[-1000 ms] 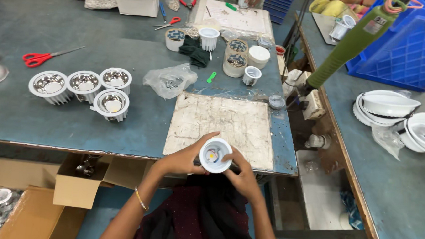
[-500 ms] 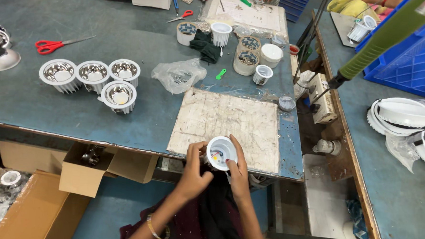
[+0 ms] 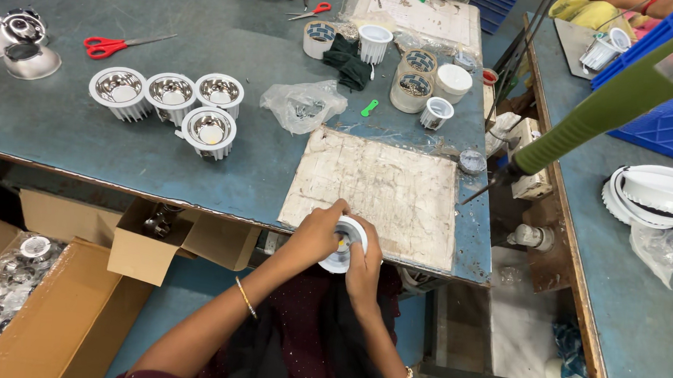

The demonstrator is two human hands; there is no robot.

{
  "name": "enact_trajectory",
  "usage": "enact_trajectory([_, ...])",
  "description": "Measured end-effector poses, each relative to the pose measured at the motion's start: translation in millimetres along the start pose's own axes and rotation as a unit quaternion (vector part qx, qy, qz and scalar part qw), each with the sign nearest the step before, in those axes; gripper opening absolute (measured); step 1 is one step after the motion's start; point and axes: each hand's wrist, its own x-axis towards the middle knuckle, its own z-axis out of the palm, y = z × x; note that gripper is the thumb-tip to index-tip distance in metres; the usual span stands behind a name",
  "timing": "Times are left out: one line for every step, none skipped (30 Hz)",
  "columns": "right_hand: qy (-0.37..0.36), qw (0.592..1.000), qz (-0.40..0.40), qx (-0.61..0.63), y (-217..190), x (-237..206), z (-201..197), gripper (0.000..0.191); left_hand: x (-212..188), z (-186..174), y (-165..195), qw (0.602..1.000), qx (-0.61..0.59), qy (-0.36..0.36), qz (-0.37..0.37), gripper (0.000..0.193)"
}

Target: The person assembles recessed LED light fixtures by inserting metal reflectors into white housings, adding screws, and using a green electric screwdriver to secure components. Completed units are placed on the table.

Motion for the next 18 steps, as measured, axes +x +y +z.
enact_trajectory([0.019, 1.0, -0.003, -0.003, -0.5, -0.5, 1.7, 0.047, 3.7, -0.3, -0.9, 1.0, -0.002, -0.011, 0.018, 0.048])
enact_trajectory([0.036, 0.999, -0.006, 0.005, -0.9, 1.2, 2.6, 0.045, 7.8, -1.3, -1.7, 0.999, -0.004, -0.02, 0.037, 0.05])
enact_trajectory([0.051, 0.999, -0.009, 0.013, -0.9, 4.3, 4.1, 0.044, 11.8, -2.8, -2.9, 0.998, -0.006, -0.029, 0.054, 0.053])
enact_trajectory([0.066, 0.998, -0.011, 0.021, -0.3, 7.3, 5.7, 0.043, 16.6, -4.2, -4.3, 0.998, -0.008, -0.05, 0.034, 0.055])
enact_trajectory([0.067, 0.997, 0.006, 0.025, 0.0, 10.8, 5.5, 0.041, 21.7, -5.0, -4.9, 0.997, -0.011, -0.07, 0.014, 0.057])
enact_trajectory([0.068, 0.997, 0.024, 0.029, 0.6, 15.1, 4.4, 0.039, 25.9, -5.2, -5.6, 0.996, -0.013, -0.091, -0.007, 0.06])
enact_trajectory([0.069, 0.996, 0.041, 0.032, 1.3, 17.6, 3.5, 0.037, 29.7, -5.1, -6.6, 0.996, 0.0, -0.091, -0.001, 0.061])
enact_trajectory([0.068, 0.997, 0.034, 0.027, 2.1, 18.9, 3.2, 0.038, 33.9, -4.6, -7.5, 0.996, 0.014, -0.091, 0.005, 0.063])
enact_trajectory([0.067, 0.997, 0.026, 0.022, 3.0, 20.2, 3.2, 0.038, 36.9, -3.9, -8.9, 0.995, 0.027, -0.092, 0.011, 0.064])
enact_trajectory([0.066, 0.998, 0.018, 0.017, 3.8, 20.9, 3.4, 0.039, 38.3, -2.6, -10.6, 0.996, 0.032, -0.084, 0.021, 0.063])
enact_trajectory([0.063, 0.998, 0.022, 0.021, 4.4, 21.1, 3.5, 0.038, 39.1, -0.9, -12.4, 0.996, 0.037, -0.076, 0.03, 0.062])
enact_trajectory([0.06, 0.998, 0.025, 0.024, 4.6, 21.0, 3.5, 0.038, 39.4, 0.9, -14.3, 0.996, 0.041, -0.068, 0.039, 0.062])
enact_trajectory([0.056, 0.998, 0.028, 0.028, 4.4, 21.3, 3.7, 0.038, 41.2, 2.9, -15.7, 0.996, 0.048, -0.068, 0.027, 0.062])
enact_trajectory([0.049, 0.997, 0.049, 0.027, 3.7, 21.8, 3.3, 0.036, 43.9, 5.3, -16.6, 0.996, 0.056, -0.067, 0.015, 0.063])
enact_trajectory([0.041, 0.996, 0.069, 0.025, 1.7, 21.9, 1.4, 0.034, 44.1, 7.2, -17.6, 0.996, 0.063, -0.067, 0.002, 0.064])
enact_trajectory([0.033, 0.995, 0.089, 0.024, -0.6, 22.8, -0.5, 0.032, 44.2, 7.7, -19.8, 0.996, 0.059, -0.066, 0.006, 0.063])
enact_trajectory([0.024, 0.997, 0.072, 0.0, -3.8, 22.9, -2.2, 0.033, 45.3, 7.6, -21.3, 0.996, 0.056, -0.065, 0.009, 0.062])
enact_trajectory([0.015, 0.998, 0.054, -0.024, -7.9, 21.7, -4.6, 0.033, 45.8, 7.4, -22.4, 0.997, 0.052, -0.063, 0.013, 0.061])
